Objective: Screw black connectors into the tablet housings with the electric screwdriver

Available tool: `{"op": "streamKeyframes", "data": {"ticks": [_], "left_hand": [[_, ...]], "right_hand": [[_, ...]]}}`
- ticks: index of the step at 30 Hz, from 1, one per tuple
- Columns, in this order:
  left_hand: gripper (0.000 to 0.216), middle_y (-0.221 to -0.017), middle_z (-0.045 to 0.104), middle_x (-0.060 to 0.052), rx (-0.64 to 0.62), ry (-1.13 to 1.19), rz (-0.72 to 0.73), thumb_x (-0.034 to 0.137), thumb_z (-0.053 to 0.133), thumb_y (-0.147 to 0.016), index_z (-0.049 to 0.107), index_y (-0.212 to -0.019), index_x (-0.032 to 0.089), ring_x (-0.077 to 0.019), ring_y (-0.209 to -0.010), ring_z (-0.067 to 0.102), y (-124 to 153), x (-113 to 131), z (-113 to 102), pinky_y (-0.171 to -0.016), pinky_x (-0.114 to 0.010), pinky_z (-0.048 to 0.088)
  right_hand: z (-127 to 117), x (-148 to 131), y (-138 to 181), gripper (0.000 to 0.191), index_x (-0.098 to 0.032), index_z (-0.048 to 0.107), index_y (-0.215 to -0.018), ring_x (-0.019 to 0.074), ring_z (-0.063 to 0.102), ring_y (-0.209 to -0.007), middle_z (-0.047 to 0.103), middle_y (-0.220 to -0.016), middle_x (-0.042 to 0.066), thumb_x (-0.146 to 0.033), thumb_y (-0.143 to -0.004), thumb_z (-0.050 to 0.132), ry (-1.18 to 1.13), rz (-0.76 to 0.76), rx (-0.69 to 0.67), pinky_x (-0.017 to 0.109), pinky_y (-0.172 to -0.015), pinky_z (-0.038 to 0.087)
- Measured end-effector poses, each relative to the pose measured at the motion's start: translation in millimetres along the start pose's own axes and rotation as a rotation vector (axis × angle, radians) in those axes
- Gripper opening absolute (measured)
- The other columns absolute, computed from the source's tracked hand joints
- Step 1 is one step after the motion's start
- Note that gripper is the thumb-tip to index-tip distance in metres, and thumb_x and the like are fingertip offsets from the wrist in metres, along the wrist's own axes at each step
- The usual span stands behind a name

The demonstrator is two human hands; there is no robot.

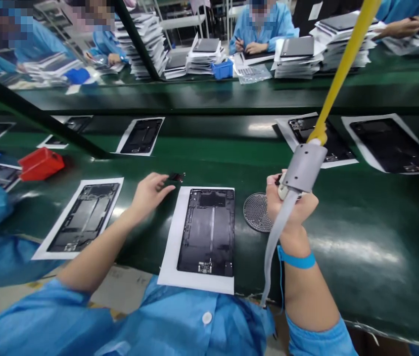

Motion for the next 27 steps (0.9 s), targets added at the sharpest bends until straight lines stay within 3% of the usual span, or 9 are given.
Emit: {"op": "streamKeyframes", "data": {"ticks": [4, 8, 13, 16, 18, 21, 24, 27], "left_hand": [[0.024, -0.106, 0.076, -0.007, 0.022, 0.062, -0.049, 0.022, 0.098, -0.085, 0.091, -0.107, 0.024, -0.0230, -0.095, 0.072, -40, -20, 15, -0.098, -0.033, 0.063], [0.015, -0.107, 0.083, -0.007, 0.010, 0.077, -0.038, 0.020, 0.089, -0.094, 0.093, -0.107, 0.026, -0.0240, -0.102, 0.076, -40, -32, 16, -0.106, -0.032, 0.061], [0.013, -0.106, 0.087, -0.009, 0.096, -0.075, -0.014, 0.024, 0.090, -0.094, 0.091, -0.106, 0.026, -0.0298, -0.107, 0.079, -23, -39, -21, -0.114, -0.039, 0.060], [0.015, -0.105, 0.086, -0.010, 0.243, -0.123, 0.057, 0.038, 0.091, -0.096, 0.091, -0.106, 0.027, -0.0300, -0.105, 0.079, -9, -17, -48, -0.113, -0.041, 0.061], [0.024, -0.100, 0.085, -0.007, 0.310, -0.033, 0.070, 0.042, 0.092, -0.095, 0.091, -0.114, 0.028, -0.0257, -0.096, 0.079, -2, 3, -54, -0.104, -0.038, 0.064], [0.027, -0.090, 0.082, -0.002, 0.267, 0.180, 0.034, 0.039, 0.092, -0.092, 0.091, -0.117, 0.027, -0.0180, -0.075, 0.073, 1, 30, -34, -0.081, -0.031, 0.064], [0.021, -0.080, 0.079, -0.002, 0.077, 0.341, -0.052, 0.034, 0.092, -0.088, 0.092, -0.106, 0.022, -0.0151, -0.063, 0.067, -3, 49, 10, -0.066, -0.029, 0.059], [0.026, -0.082, 0.080, -0.004, -0.130, 0.475, -0.118, 0.033, 0.096, -0.085, 0.091, -0.106, 0.018, -0.0156, -0.061, 0.069, -2, 61, 53, -0.063, -0.030, 0.061]], "right_hand": [[0, 0, 0, 0.032, -0.021, 0.076, -0.109, 0.0232, 0.079, -0.067, 0.079, -0.081, 0.004, -0.044, -0.090, 0.089, 0.021, 0.022, -0.032, 0.040, -0.069, 0.071], [0, 1, 2, 0.032, -0.022, 0.072, -0.107, 0.0227, 0.078, -0.070, 0.079, -0.085, 0.004, -0.046, -0.092, 0.088, 0.050, 0.007, -0.076, 0.038, -0.068, 0.069], [-3, 5, 4, 0.035, -0.024, 0.071, -0.112, 0.0216, 0.075, -0.070, 0.076, -0.086, 0.002, -0.047, -0.092, 0.088, 0.074, -0.007, -0.063, 0.038, -0.067, 0.068], [-3, 8, 6, 0.033, -0.024, 0.070, -0.115, 0.0197, 0.073, -0.070, 0.076, -0.087, 0.001, -0.043, -0.093, 0.087, 0.091, -0.001, -0.084, 0.036, -0.067, 0.067], [-2, 11, 7, 0.032, -0.025, 0.069, -0.117, 0.0189, 0.072, -0.070, 0.076, -0.088, 0.001, -0.041, -0.095, 0.085, 0.093, 0.000, -0.094, 0.035, -0.066, 0.067], [-1, 17, 7, 0.032, -0.025, 0.067, -0.120, 0.0174, 0.071, -0.069, 0.077, -0.092, 0.001, -0.039, -0.096, 0.083, 0.070, -0.010, -0.090, 0.035, -0.066, 0.066], [1, 23, 7, 0.034, -0.023, 0.066, -0.122, 0.0169, 0.070, -0.069, 0.077, -0.094, 0.002, -0.039, -0.097, 0.082, 0.032, -0.026, -0.083, 0.035, -0.065, 0.066], [5, 27, 6, 0.035, -0.022, 0.066, -0.125, 0.0194, 0.073, -0.073, 0.076, -0.093, 0.003, -0.039, -0.098, 0.082, 0.013, -0.027, -0.103, 0.036, -0.066, 0.067]]}}
Point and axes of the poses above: each hand's wrist, its own y-axis away from the middle knuckle, its own z-axis out of the palm, x = y × z, the point moved 10 cm from there along -y, towards the middle knuckle
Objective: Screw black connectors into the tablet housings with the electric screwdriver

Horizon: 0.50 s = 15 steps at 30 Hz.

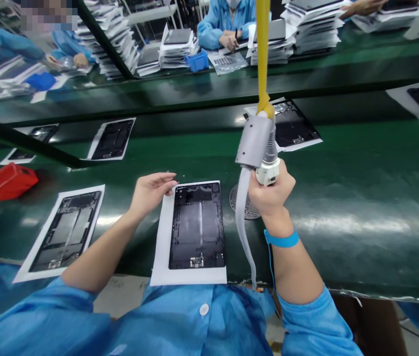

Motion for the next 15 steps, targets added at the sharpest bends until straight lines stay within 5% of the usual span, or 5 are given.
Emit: {"op": "streamKeyframes", "data": {"ticks": [5, 9, 15], "left_hand": [[0.049, -0.088, 0.083, -0.008, -0.219, 0.134, -0.098, 0.048, 0.106, -0.075, 0.090, -0.110, 0.017, -0.0215, -0.072, 0.079, 1, -7, 41, -0.075, -0.038, 0.070], [0.044, -0.099, 0.089, -0.011, -0.365, 0.161, -0.064, 0.047, 0.106, -0.074, 0.090, -0.103, 0.019, -0.0270, -0.091, 0.085, 1, -3, 64, -0.093, -0.042, 0.072], [0.017, -0.100, 0.087, -0.009, -0.357, -0.221, 0.248, 0.026, 0.082, -0.099, 0.091, -0.112, 0.021, -0.0241, -0.090, 0.082, 9, 16, 84, -0.091, -0.039, 0.068]], "right_hand": [[0, -3, -1, 0.039, -0.020, 0.070, -0.125, 0.0210, 0.077, -0.081, 0.078, -0.098, 0.004, -0.040, -0.095, 0.084, 0.010, 0.007, 0.008, 0.038, -0.074, 0.072], [2, -14, -1, 0.033, -0.020, 0.073, -0.120, 0.0222, 0.080, -0.086, 0.080, -0.099, 0.006, -0.040, -0.095, 0.083, 0.017, -0.017, 0.008, 0.041, -0.081, 0.074], [0, -34, -6, 0.023, -0.024, 0.075, -0.114, 0.0204, 0.080, -0.080, 0.081, -0.093, 0.002, -0.040, -0.098, 0.079, 0.040, -0.077, 0.042, 0.041, -0.080, 0.072]]}}
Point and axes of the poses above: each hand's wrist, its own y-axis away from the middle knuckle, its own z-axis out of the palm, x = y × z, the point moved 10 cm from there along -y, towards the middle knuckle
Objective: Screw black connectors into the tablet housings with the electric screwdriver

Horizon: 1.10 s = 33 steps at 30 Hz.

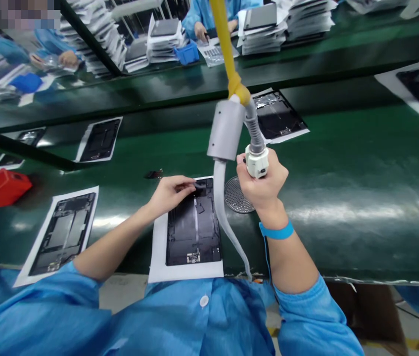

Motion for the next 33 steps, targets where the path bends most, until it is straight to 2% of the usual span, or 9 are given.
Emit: {"op": "streamKeyframes", "data": {"ticks": [5, 9, 14, 17, 21, 23, 25, 29, 33], "left_hand": [[0.013, -0.112, 0.082, -0.011, -0.335, -0.344, 0.372, 0.026, 0.081, -0.105, 0.091, -0.112, 0.022, -0.0272, -0.105, 0.080, 19, 37, 41, -0.098, -0.041, 0.066], [0.011, -0.108, 0.078, -0.012, -0.527, -0.585, 0.387, 0.022, 0.080, -0.105, 0.089, -0.102, 0.017, -0.0268, -0.092, 0.078, 33, 40, 62, -0.085, -0.040, 0.064], [0.020, -0.100, 0.080, -0.018, -0.551, -0.921, 0.441, 0.002, 0.067, -0.100, 0.085, -0.098, 0.012, -0.0313, -0.095, 0.078, 48, 57, 79, -0.077, -0.039, 0.061], [0.026, -0.102, 0.084, -0.014, -0.524, -0.723, 0.411, 0.003, 0.064, -0.102, 0.087, -0.105, 0.016, -0.0290, -0.097, 0.080, 44, 67, 69, -0.083, -0.039, 0.064], [0.014, -0.106, 0.089, -0.007, -0.376, -0.108, 0.108, 0.028, 0.081, -0.104, 0.090, -0.114, 0.025, -0.0267, -0.096, 0.085, 9, 56, 30, -0.090, -0.039, 0.070], [0.019, -0.104, 0.089, -0.007, -0.334, 0.087, -0.007, 0.037, 0.083, -0.102, 0.091, -0.114, 0.024, -0.0284, -0.097, 0.086, -7, 45, 23, -0.092, -0.040, 0.071], [0.023, -0.105, 0.090, -0.008, -0.356, 0.151, -0.013, 0.037, 0.078, -0.105, 0.092, -0.115, 0.022, -0.0291, -0.101, 0.086, -19, 41, 29, -0.098, -0.042, 0.071], [0.019, -0.108, 0.088, -0.007, -0.372, 0.027, 0.120, 0.032, 0.075, -0.104, 0.092, -0.109, 0.023, -0.0261, -0.106, 0.083, -35, 45, 40, -0.104, -0.040, 0.068], [0.019, -0.100, 0.085, -0.006, -0.486, 0.090, 0.060, 0.034, 0.086, -0.096, 0.091, -0.111, 0.023, -0.0219, -0.092, 0.080, -41, 38, 51, -0.088, -0.035, 0.067]], "right_hand": [[-3, -9, -3, 0.021, -0.025, 0.075, -0.114, 0.0214, 0.080, -0.082, 0.081, -0.096, 0.001, -0.038, -0.098, 0.081, -0.041, -0.059, 0.037, 0.044, -0.083, 0.072], [-1, -7, -3, 0.022, -0.028, 0.075, -0.117, 0.0215, 0.080, -0.083, 0.081, -0.097, 0.001, -0.038, -0.098, 0.080, -0.030, -0.042, 0.015, 0.043, -0.083, 0.072], [-3, -13, -5, 0.020, -0.027, 0.075, -0.114, 0.0208, 0.078, -0.078, 0.080, -0.093, 0.001, -0.037, -0.097, 0.080, -0.048, -0.059, 0.024, 0.042, -0.077, 0.070], [-4, -14, -6, 0.019, -0.028, 0.073, -0.113, 0.0194, 0.077, -0.076, 0.078, -0.093, -0.001, -0.038, -0.098, 0.080, -0.034, -0.069, 0.041, 0.042, -0.078, 0.070], [-2, -8, -5, 0.024, -0.025, 0.071, -0.116, 0.0201, 0.078, -0.081, 0.076, -0.095, 0.001, -0.041, -0.099, 0.078, -0.028, -0.063, 0.030, 0.042, -0.081, 0.072], [-1, -8, -4, 0.025, -0.025, 0.071, -0.118, 0.0202, 0.077, -0.081, 0.075, -0.094, 0.001, -0.041, -0.100, 0.077, -0.024, -0.082, 0.038, 0.043, -0.081, 0.072], [-2, -10, -4, 0.024, -0.025, 0.072, -0.118, 0.0201, 0.077, -0.080, 0.075, -0.094, 0.001, -0.040, -0.100, 0.078, -0.026, -0.111, 0.057, 0.044, -0.083, 0.072], [-4, -13, -3, 0.021, -0.026, 0.073, -0.114, 0.0200, 0.075, -0.077, 0.074, -0.089, -0.001, -0.039, -0.100, 0.080, -0.018, -0.160, 0.094, 0.044, -0.082, 0.073], [-4, -13, -4, 0.019, -0.028, 0.075, -0.114, 0.0199, 0.074, -0.074, 0.075, -0.088, -0.001, -0.038, -0.099, 0.079, 0.001, -0.159, 0.091, 0.043, -0.078, 0.072]]}}
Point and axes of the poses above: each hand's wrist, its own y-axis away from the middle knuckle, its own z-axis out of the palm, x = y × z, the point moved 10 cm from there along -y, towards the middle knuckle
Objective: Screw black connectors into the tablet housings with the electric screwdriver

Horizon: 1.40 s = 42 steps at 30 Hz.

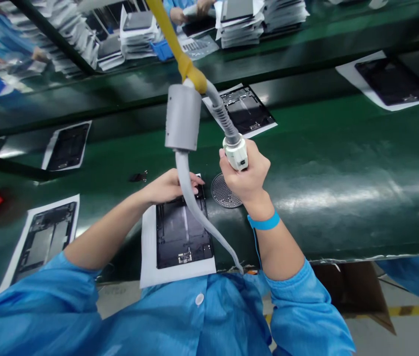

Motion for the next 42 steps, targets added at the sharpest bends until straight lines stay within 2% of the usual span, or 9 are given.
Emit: {"op": "streamKeyframes", "data": {"ticks": [2, 5, 10, 16, 23, 29, 33, 36, 42], "left_hand": [[0.016, -0.090, 0.084, -0.005, -0.038, 0.025, -0.092, 0.034, 0.092, -0.090, 0.090, -0.100, 0.021, -0.0209, -0.082, 0.078, -3, -11, 2, -0.078, -0.032, 0.065], [0.008, -0.085, 0.084, -0.006, 0.067, -0.099, -0.141, 0.026, 0.094, -0.086, 0.089, -0.085, 0.020, -0.0213, -0.079, 0.078, -9, -20, -9, -0.075, -0.032, 0.061], [0.006, -0.096, 0.088, -0.006, 0.300, -0.276, -0.117, 0.016, 0.089, -0.090, 0.091, -0.089, 0.022, -0.0235, -0.089, 0.081, -16, -26, -25, -0.087, -0.035, 0.061], [0.011, -0.094, 0.084, -0.005, 0.377, -0.370, -0.002, 0.017, 0.085, -0.098, 0.087, -0.089, 0.022, -0.0233, -0.091, 0.077, -18, -28, -22, -0.087, -0.036, 0.059], [0.013, -0.106, 0.078, -0.010, 0.436, -0.714, 0.059, 0.025, 0.075, -0.110, 0.079, -0.099, 0.022, -0.0290, -0.103, 0.068, 4, -22, -7, -0.087, -0.041, 0.053], [0.022, -0.097, 0.077, -0.006, 0.451, -0.593, 0.044, 0.029, 0.078, -0.111, 0.077, -0.090, 0.024, -0.0264, -0.099, 0.067, -3, -28, -9, -0.085, -0.038, 0.049], [0.024, -0.096, 0.078, -0.005, 0.479, -0.540, 0.091, 0.032, 0.081, -0.109, 0.078, -0.086, 0.024, -0.0256, -0.097, 0.068, -7, -29, -12, -0.083, -0.038, 0.049], [0.025, -0.096, 0.078, -0.006, 0.494, -0.509, 0.111, 0.034, 0.083, -0.108, 0.079, -0.085, 0.024, -0.0260, -0.097, 0.068, -8, -30, -13, -0.082, -0.039, 0.048], [0.023, -0.090, 0.075, -0.006, 0.505, -0.465, 0.120, 0.034, 0.082, -0.107, 0.082, -0.085, 0.025, -0.0268, -0.097, 0.069, -10, -29, -13, -0.081, -0.039, 0.049]], "right_hand": [[1, 1, 0, 0.019, -0.028, 0.074, -0.116, 0.0198, 0.074, -0.074, 0.075, -0.089, -0.001, -0.038, -0.100, 0.077, 0.009, 0.014, -0.016, 0.043, -0.075, 0.072], [1, 2, 0, 0.019, -0.029, 0.074, -0.117, 0.0203, 0.075, -0.075, 0.076, -0.090, -0.001, -0.038, -0.101, 0.077, 0.005, 0.031, -0.029, 0.044, -0.076, 0.073], [0, 6, 1, 0.018, -0.028, 0.074, -0.111, 0.0215, 0.077, -0.079, 0.075, -0.088, -0.001, -0.040, -0.099, 0.080, -0.012, 0.063, -0.033, 0.048, -0.083, 0.074], [1, 14, 2, 0.026, -0.027, 0.073, -0.112, 0.0214, 0.079, -0.083, 0.078, -0.095, 0.001, -0.046, -0.098, 0.083, -0.046, 0.132, -0.049, 0.047, -0.086, 0.074], [1, 21, 3, 0.030, -0.025, 0.075, -0.112, 0.0203, 0.077, -0.081, 0.081, -0.095, 0.003, -0.045, -0.094, 0.086, -0.052, 0.242, -0.081, 0.044, -0.086, 0.073], [8, 17, 5, 0.038, -0.026, 0.068, -0.123, 0.0136, 0.072, -0.062, 0.083, -0.098, 0.001, -0.047, -0.096, 0.086, -0.241, 0.372, -0.058, 0.034, -0.064, 0.067], [9, 16, 8, 0.044, -0.027, 0.064, -0.120, 0.0111, 0.064, -0.052, 0.075, -0.082, -0.006, -0.054, -0.094, 0.086, -0.256, 0.418, -0.010, 0.032, -0.057, 0.063], [10, 16, 7, 0.047, -0.027, 0.062, -0.121, 0.0106, 0.060, -0.049, 0.071, -0.077, -0.007, -0.056, -0.092, 0.087, -0.242, 0.405, -0.008, 0.031, -0.053, 0.061], [6, 12, 2, 0.043, -0.028, 0.062, -0.123, 0.0085, 0.057, -0.049, 0.077, -0.091, -0.004, -0.053, -0.095, 0.085, -0.157, 0.303, -0.015, 0.031, -0.052, 0.059]]}}
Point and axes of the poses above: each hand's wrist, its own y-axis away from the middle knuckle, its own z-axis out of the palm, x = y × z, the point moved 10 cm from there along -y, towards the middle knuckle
